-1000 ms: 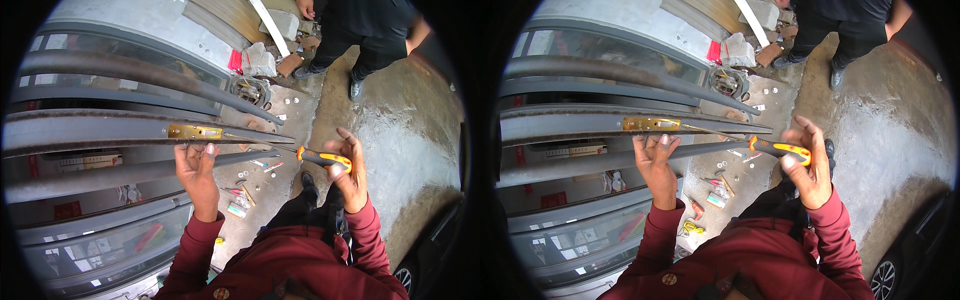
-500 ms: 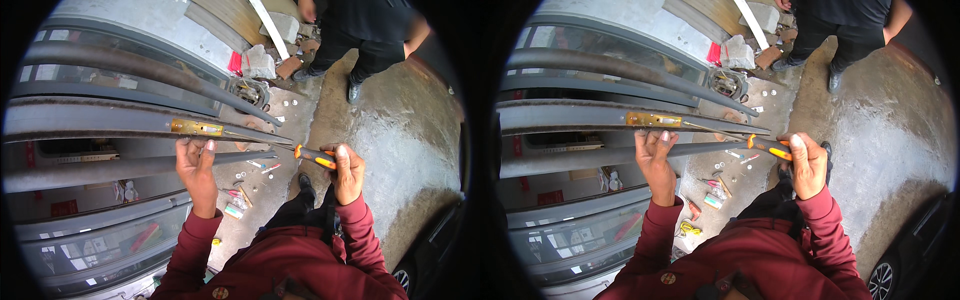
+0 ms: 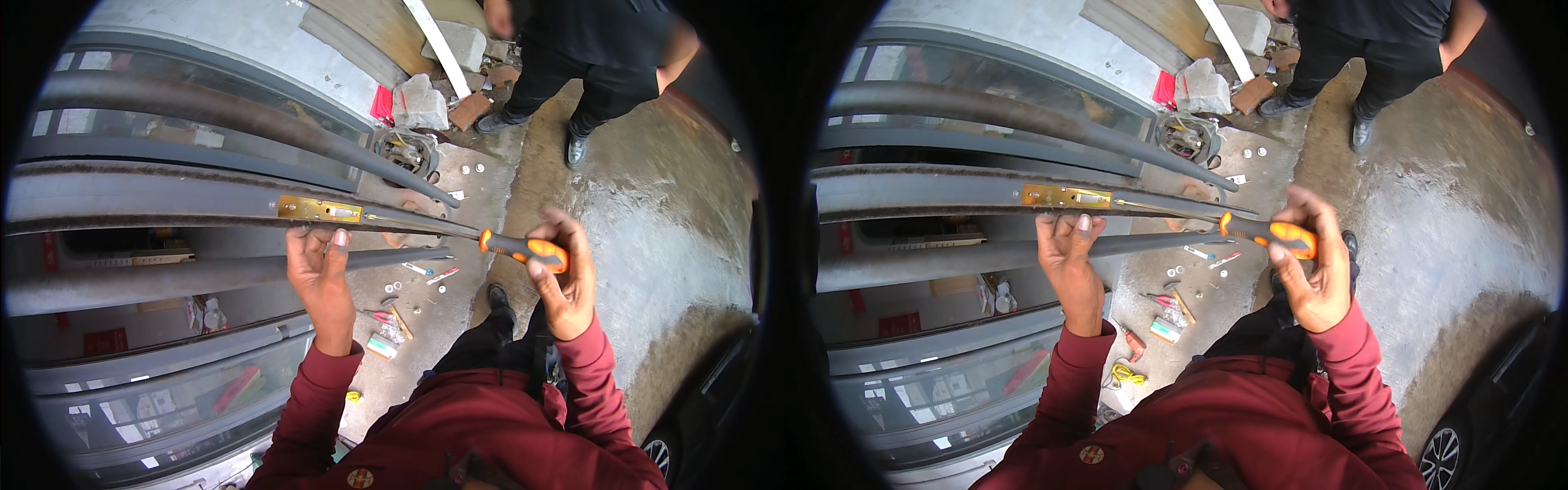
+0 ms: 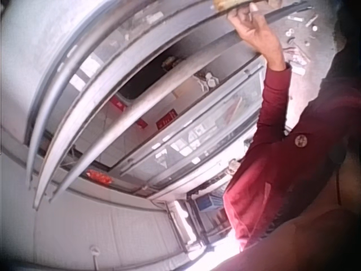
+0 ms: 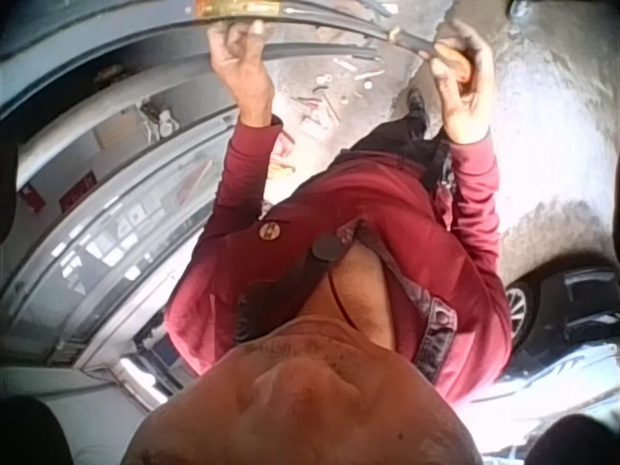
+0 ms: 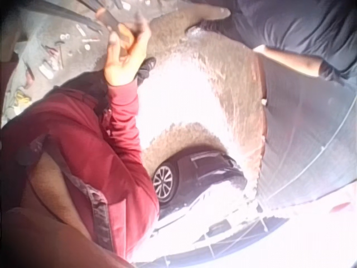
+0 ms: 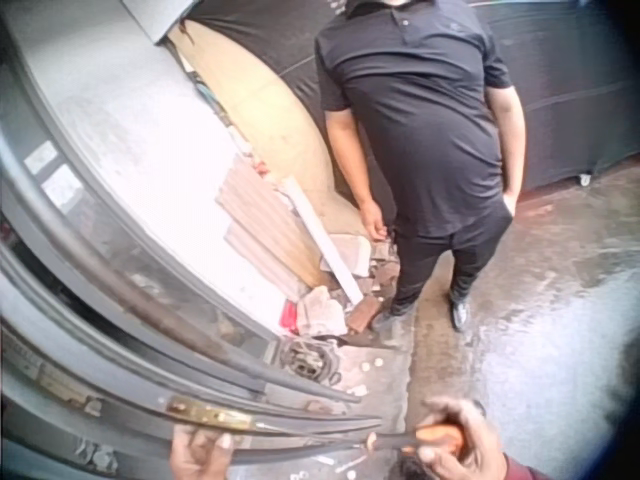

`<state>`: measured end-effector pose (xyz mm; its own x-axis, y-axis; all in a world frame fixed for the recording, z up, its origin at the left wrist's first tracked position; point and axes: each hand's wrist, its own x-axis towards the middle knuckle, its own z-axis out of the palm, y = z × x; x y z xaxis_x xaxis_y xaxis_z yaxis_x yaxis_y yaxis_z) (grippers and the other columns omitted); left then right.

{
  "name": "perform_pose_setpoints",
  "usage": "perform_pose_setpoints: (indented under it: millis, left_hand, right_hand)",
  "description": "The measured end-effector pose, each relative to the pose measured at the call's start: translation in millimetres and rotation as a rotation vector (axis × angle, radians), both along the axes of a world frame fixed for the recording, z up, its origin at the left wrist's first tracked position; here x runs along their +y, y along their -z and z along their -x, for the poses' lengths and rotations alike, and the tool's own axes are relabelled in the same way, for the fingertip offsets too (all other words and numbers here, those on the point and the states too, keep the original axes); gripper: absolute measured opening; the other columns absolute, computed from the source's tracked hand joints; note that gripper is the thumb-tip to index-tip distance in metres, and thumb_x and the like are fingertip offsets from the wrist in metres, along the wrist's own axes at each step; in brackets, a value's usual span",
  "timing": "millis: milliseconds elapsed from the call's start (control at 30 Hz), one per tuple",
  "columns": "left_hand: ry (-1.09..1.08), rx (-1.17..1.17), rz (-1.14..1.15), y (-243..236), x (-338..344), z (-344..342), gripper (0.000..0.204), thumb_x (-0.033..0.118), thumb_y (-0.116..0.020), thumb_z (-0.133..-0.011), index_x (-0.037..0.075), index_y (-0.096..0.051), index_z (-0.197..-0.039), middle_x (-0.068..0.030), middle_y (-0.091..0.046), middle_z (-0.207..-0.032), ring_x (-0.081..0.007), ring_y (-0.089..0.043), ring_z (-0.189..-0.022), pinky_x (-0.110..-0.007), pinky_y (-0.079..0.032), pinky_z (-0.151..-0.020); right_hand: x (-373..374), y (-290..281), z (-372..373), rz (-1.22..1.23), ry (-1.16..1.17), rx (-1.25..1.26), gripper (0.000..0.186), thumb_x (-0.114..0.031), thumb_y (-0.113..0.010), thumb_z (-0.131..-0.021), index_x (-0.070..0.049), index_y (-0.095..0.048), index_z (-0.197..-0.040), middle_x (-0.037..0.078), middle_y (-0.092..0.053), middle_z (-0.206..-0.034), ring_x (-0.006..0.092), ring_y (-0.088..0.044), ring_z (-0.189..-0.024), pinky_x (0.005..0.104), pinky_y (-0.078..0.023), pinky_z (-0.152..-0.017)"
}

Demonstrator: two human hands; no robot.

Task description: The person installs a door lock mechanism into a metal door frame using a screwdriver and other hand tools. They align the lock body, insert screws, and test the key cylinder while another person stands nearby.

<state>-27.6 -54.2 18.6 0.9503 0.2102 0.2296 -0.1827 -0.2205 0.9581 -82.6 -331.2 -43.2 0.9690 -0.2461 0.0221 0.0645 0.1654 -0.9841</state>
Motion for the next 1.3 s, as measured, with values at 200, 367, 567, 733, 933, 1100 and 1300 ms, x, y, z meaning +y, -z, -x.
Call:
perform_pose_setpoints:
  millis: [200,367,567,733,933,1100,1300]
  left_hand:
    - [-0.005,-0.007,0.025,-2.0,-2.6,1.9,0.029,0.0,-0.065,-0.096,0.002,-0.053,-0.122,-0.0034,-0.064,-0.097,-0.0079,-0.056,-0.09,-0.023,-0.043,-0.085]
    - [-0.002,-0.01,0.021,-2.1,-3.8,1.0,0.029,0.0,-0.065,-0.096,0.002,-0.053,-0.122,-0.0032,-0.064,-0.097,-0.0076,-0.055,-0.09,-0.023,-0.043,-0.084]
    - [-0.01,-0.021,0.022,0.9,-3.1,0.2,0.029,0.0,-0.065,-0.096,0.002,-0.053,-0.122,-0.0035,-0.064,-0.098,-0.0077,-0.055,-0.09,-0.023,-0.042,-0.084]
    - [-0.001,-0.027,0.023,0.8,-1.5,0.5,0.03,0.0,-0.065,-0.097,0.002,-0.052,-0.123,-0.004,-0.064,-0.099,-0.0082,-0.056,-0.091,-0.023,-0.043,-0.085]
    - [-0.004,-0.022,0.019,1.4,-2.5,0.3,0.029,0.001,-0.065,-0.097,0.002,-0.053,-0.124,-0.004,-0.064,-0.099,-0.0081,-0.056,-0.09,-0.023,-0.043,-0.084]
    - [0.005,-0.015,0.037,-0.6,-1.2,1.7,0.029,0.001,-0.065,-0.097,0.001,-0.053,-0.123,-0.004,-0.065,-0.099,-0.0081,-0.056,-0.091,-0.023,-0.043,-0.084]
    - [0.002,-0.019,0.038,-1.2,-2.6,1.8,0.029,0.001,-0.065,-0.096,0.002,-0.053,-0.123,-0.0041,-0.065,-0.1,-0.0083,-0.057,-0.092,-0.023,-0.044,-0.086]
  right_hand:
    - [-3.8,1.4,2.7,-0.116,-0.105,0.156,0.044,-0.03,-0.061,-0.103,0.003,-0.056,-0.131,0.007,-0.065,-0.095,0.0111,-0.059,-0.075,0.0265,-0.051,-0.071]
    - [2.7,-1.3,-2.7,-0.008,-0.009,0.13,0.036,-0.025,-0.065,-0.1,0.004,-0.064,-0.122,0.01,-0.068,-0.099,0.0133,-0.064,-0.081,0.0276,-0.053,-0.077]
    - [8.0,-3.5,-5.5,0.062,0.125,-0.106,0.039,-0.028,-0.062,-0.102,0.005,-0.063,-0.122,0.011,-0.068,-0.096,0.0142,-0.063,-0.076,0.0275,-0.055,-0.074]
    - [-7.0,7.6,2.0,-0.085,-0.155,0.158,0.058,-0.03,-0.067,-0.099,0.003,-0.046,-0.143,0.01,-0.066,-0.099,0.0152,-0.064,-0.085,0.0286,-0.055,-0.075]
    - [-2.5,3.4,-0.6,0.146,-0.034,0.027,0.046,-0.031,-0.063,-0.102,0.003,-0.059,-0.132,0.006,-0.066,-0.085,0.0134,-0.065,-0.082,0.0278,-0.052,-0.08]
    - [12.1,-6.6,-10.1,0.015,0.13,-0.062,0.039,-0.03,-0.063,-0.102,0.004,-0.065,-0.12,0.006,-0.069,-0.088,0.0103,-0.061,-0.073,0.0243,-0.05,-0.07]
    - [-4.8,6.4,0.7,-0.041,-0.107,0.21,0.045,-0.026,-0.065,-0.099,0.003,-0.057,-0.131,0.006,-0.066,-0.093,0.0106,-0.059,-0.077,0.0259,-0.051,-0.074]
